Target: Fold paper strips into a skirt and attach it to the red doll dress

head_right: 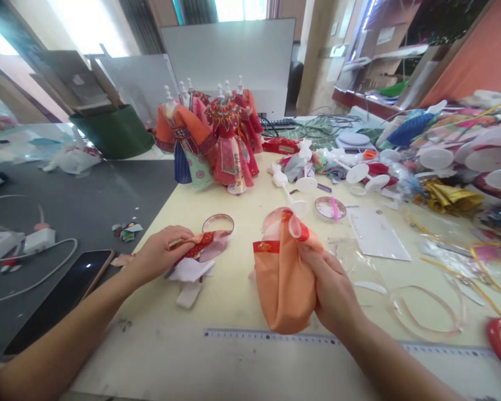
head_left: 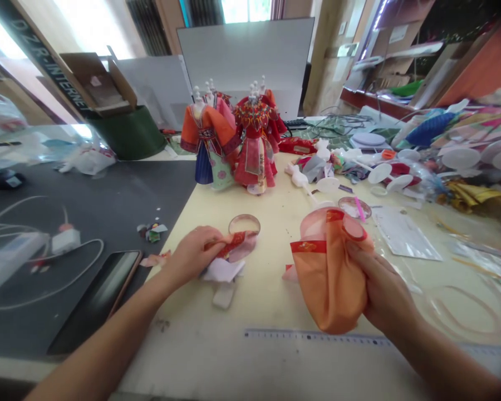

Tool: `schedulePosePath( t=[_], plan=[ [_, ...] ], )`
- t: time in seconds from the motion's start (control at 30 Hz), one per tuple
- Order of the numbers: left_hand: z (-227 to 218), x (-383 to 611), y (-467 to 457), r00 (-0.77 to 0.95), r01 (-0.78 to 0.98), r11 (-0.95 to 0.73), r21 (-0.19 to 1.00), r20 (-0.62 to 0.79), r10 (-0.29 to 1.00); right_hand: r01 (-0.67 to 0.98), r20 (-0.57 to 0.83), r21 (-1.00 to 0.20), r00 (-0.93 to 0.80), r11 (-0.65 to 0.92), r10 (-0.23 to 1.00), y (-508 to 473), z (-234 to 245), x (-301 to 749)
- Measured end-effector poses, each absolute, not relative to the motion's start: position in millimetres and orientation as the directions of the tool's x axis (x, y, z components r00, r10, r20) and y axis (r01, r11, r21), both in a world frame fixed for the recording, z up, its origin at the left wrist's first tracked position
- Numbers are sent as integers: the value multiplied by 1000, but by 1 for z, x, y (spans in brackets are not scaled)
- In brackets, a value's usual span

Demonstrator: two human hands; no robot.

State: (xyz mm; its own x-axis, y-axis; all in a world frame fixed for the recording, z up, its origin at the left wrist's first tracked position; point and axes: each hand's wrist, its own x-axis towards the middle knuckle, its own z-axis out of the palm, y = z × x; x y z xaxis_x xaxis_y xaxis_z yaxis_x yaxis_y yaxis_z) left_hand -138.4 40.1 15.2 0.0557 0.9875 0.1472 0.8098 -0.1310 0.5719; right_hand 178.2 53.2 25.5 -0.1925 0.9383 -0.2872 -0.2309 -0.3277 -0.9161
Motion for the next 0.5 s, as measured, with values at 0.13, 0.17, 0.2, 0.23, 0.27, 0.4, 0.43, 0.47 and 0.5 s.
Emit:
schedulePosePath(
  t=[0.13,0.17,0.2,0.23,0.27,0.4,0.43,0.47,0.5],
  plan=[
    [32,-141,41,-140,530,93,843,-21,990,-244,-343,-898,-132,-366,930,54,12,180],
    [38,-141,42,-164,463,124,878,-52,985,-244,-357,-893,-125,-378,926,54,10,181],
    [44,-141,42,-179,422,140,896,-70,981,-245,-368,-888,-128,-389,921,55,8,180],
    [50,-141,43,-182,412,145,899,-74,980,-250,-377,-882,-140,-401,916,55,7,180],
    [54,-142,43,-184,428,138,893,-64,981,-257,-384,-874,-151,-412,911,55,7,179],
    [68,-143,45,-201,486,87,870,15,979,-281,-424,-850,-134,-445,896,56,8,178],
    [72,-143,45,-220,465,95,880,10,975,-275,-432,-851,-116,-447,894,56,8,178],
    [76,-143,45,-239,424,114,898,-10,971,-261,-435,-857,-94,-444,895,56,7,178],
    [79,-143,44,-255,370,136,919,-41,966,-240,-436,-866,-67,-438,898,56,6,179]
  ],
)
